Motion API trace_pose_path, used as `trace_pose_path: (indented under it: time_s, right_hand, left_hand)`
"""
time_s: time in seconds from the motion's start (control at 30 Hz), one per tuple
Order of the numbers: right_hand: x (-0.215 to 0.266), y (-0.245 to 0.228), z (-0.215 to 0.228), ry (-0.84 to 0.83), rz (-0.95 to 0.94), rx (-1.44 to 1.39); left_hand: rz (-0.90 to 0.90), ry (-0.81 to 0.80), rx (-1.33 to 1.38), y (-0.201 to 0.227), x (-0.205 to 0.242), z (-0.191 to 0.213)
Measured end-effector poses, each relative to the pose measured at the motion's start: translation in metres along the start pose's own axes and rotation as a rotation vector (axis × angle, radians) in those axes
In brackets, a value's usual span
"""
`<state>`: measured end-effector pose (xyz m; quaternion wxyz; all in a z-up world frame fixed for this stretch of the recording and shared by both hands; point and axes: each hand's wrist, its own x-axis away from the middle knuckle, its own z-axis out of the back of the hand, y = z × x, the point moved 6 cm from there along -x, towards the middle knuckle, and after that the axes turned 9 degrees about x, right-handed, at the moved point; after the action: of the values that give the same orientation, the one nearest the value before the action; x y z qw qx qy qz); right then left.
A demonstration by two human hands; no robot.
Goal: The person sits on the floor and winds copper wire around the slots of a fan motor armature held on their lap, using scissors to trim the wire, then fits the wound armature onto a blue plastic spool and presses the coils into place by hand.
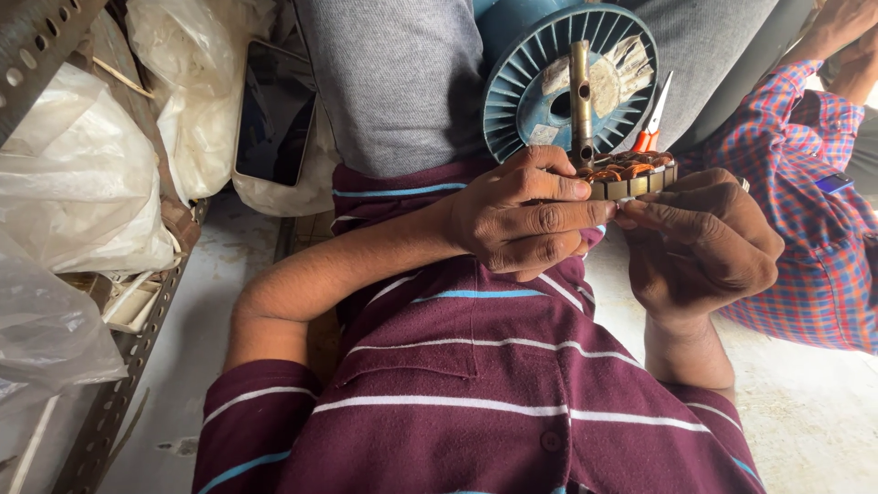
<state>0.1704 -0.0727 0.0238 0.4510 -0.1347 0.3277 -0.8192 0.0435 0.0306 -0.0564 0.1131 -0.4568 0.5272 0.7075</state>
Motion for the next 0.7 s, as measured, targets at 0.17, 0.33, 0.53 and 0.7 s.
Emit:
trace_pose_path:
  time_s: [0.17,0.33,0.53,0.7]
  right_hand:
    - [-0.009,-0.01,0.001,-0.034,0.047,0.07]
    - [-0.017,-0.016,0.003,-0.059,0.113,0.13]
    - [-0.021,-0.016,0.001,-0.074,0.157,0.115]
    - [-0.029,-0.018,0.0,-0.048,0.228,0.213]
  left_hand:
    - [-0.01,-0.006,0.003,-0.001,0.001,0.001]
    - [-0.008,0.014,0.032,0.0,0.0,-0.001]
    - [0.032,0.061,0.094,-0.002,-0.001,0.003]
    - [0.014,0.081,0.036,-0.004,0.002,-0.002]
